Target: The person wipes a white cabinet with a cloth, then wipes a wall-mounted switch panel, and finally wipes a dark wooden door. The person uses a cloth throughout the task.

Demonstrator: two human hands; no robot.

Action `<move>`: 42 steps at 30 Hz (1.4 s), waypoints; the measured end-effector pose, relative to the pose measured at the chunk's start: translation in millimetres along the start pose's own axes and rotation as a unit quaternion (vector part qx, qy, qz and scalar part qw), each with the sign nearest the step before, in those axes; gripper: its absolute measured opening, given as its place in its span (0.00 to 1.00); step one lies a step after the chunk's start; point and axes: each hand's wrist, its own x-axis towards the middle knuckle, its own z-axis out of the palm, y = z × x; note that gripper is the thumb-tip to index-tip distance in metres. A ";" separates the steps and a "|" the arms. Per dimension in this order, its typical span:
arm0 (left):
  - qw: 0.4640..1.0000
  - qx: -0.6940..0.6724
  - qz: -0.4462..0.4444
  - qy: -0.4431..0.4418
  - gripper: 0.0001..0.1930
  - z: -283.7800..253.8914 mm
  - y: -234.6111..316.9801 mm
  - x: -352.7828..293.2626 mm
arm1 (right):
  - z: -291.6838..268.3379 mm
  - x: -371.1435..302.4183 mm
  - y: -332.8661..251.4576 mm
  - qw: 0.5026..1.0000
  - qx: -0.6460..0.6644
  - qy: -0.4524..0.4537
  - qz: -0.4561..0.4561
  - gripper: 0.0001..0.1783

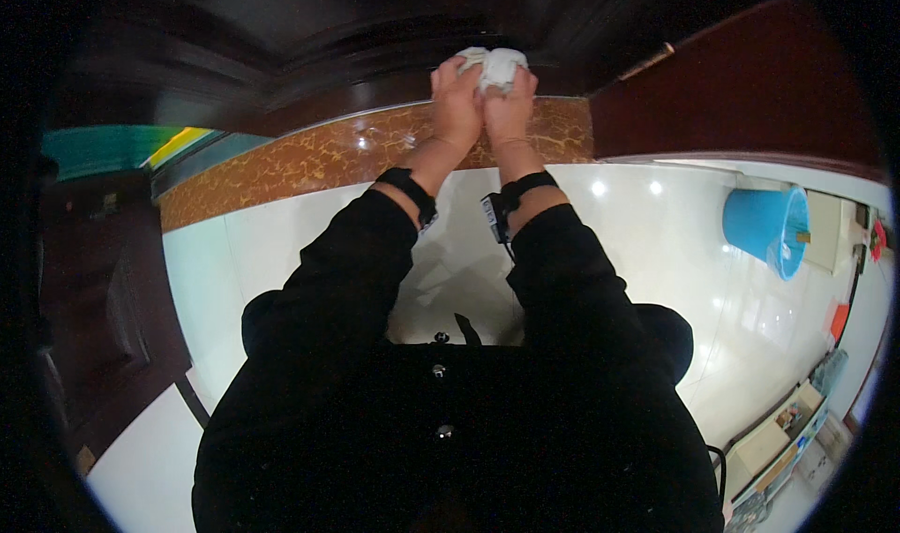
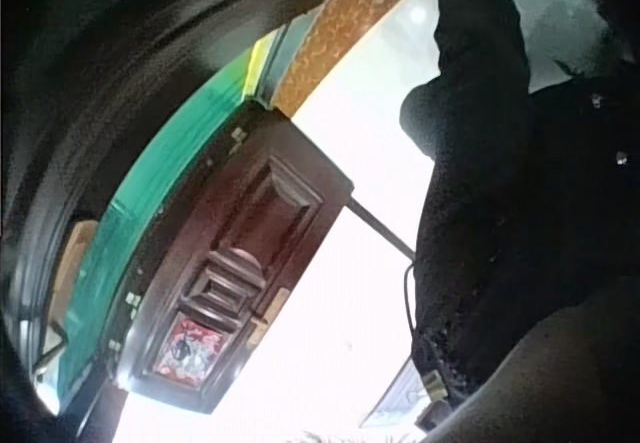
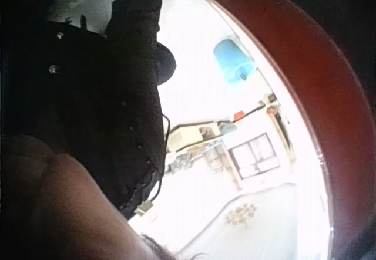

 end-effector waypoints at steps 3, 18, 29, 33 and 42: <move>0.999 0.000 0.013 -0.046 0.20 -2.3 -5.7 -3.7 | 7.5 -5.1 7.3 0.998 0.043 -0.006 0.045 0.33; 0.984 -0.053 -0.171 0.018 0.15 -4.3 -30.2 -13.9 | 59.8 -7.8 -4.7 0.886 0.345 0.042 0.308 0.28; 0.762 -0.310 -0.566 0.059 0.26 1.2 -28.8 6.1 | 61.1 -8.9 0.5 0.854 0.394 0.028 0.339 0.25; 0.692 -0.371 -0.604 0.135 0.24 11.5 -45.5 8.8 | 56.1 -4.4 8.1 0.829 0.418 0.023 0.370 0.27; 0.580 -0.467 -0.661 0.087 0.16 21.4 -93.9 2.8 | 13.9 4.8 20.3 0.937 -0.278 -0.198 0.077 0.23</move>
